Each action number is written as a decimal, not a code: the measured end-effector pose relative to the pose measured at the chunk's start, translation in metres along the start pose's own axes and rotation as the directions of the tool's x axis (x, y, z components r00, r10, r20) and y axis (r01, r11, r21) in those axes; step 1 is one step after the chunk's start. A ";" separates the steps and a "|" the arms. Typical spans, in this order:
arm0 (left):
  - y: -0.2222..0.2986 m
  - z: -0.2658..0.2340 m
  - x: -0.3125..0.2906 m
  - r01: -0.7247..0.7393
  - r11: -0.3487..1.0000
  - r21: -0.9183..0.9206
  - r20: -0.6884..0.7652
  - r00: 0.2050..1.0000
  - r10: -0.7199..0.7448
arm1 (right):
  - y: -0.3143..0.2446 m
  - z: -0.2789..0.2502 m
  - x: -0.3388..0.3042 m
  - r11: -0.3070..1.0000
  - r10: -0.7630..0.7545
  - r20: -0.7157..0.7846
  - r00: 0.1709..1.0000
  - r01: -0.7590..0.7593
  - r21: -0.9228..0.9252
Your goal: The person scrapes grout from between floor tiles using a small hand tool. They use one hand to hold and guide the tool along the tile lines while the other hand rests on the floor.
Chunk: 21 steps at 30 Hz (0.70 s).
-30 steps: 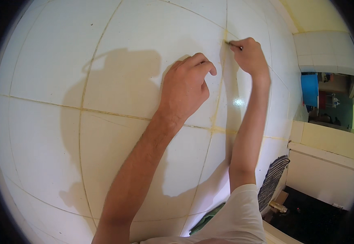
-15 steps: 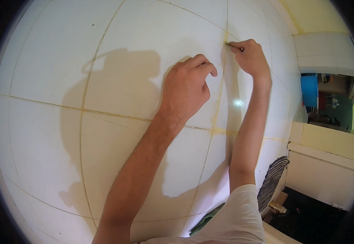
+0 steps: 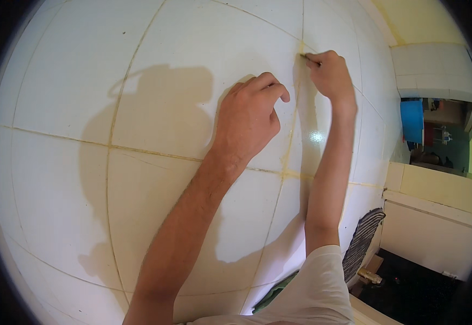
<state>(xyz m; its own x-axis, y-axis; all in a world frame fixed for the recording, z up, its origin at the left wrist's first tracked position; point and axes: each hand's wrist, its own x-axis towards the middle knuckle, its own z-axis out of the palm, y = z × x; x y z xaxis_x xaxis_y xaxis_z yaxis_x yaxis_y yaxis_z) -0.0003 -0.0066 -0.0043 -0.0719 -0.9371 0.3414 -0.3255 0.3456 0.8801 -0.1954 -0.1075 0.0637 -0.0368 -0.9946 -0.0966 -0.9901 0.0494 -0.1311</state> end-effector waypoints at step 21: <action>0.000 0.001 0.002 -0.019 1.000 -0.018 -0.001 1.000 0.019 | 0.009 -0.002 0.002 0.998 -0.011 0.013 1.000 0.010 0.056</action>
<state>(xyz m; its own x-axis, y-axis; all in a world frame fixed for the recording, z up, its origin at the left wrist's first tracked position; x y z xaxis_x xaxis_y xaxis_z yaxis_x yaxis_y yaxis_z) -0.0014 -0.0083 -0.0039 -0.0775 -0.9303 0.3586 -0.3071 0.3644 0.8791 -0.2043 -0.1089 0.0639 -0.0243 -0.9938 -0.1084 -0.9814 0.0443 -0.1867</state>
